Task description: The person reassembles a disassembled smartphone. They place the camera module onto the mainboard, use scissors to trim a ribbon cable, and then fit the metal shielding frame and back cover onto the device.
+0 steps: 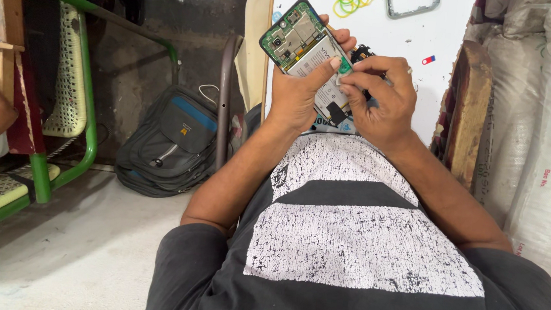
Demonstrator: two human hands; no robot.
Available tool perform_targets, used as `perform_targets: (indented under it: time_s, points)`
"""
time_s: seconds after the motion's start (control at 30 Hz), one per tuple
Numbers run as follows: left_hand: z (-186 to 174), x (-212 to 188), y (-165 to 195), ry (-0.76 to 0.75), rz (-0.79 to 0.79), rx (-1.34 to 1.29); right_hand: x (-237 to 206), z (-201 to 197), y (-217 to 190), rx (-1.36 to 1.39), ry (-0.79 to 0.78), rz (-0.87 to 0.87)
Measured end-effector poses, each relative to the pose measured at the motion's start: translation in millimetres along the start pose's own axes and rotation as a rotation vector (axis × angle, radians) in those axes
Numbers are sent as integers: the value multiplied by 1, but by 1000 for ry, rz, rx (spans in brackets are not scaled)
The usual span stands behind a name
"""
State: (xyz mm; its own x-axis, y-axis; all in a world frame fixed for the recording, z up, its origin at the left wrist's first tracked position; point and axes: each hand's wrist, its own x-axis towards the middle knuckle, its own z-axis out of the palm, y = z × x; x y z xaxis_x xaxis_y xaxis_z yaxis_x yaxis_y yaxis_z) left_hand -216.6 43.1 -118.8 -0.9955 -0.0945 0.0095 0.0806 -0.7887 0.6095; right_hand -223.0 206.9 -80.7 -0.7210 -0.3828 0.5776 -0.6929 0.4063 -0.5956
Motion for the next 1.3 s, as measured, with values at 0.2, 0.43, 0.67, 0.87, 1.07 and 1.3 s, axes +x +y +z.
perform_targets:
  time_s: [0.2,0.43,0.67,0.87,1.07,1.3]
  points:
    - [2,9,-3,90,-26,23,13,1,-8,-110,2,-128]
    - [13,11,14,67,39,-10,24,-1,-29,-393,-50,-252]
    - [17,9,20,98,57,-28,24,-3,-36,-434,-105,-270]
    - [18,9,23,116,41,-47,26,-2,-39,-410,-117,-263]
    - [16,9,26,115,44,-31,24,-1,-38,-374,-130,-240]
    - [20,9,23,87,23,-34,22,-2,-31,-238,-46,-149]
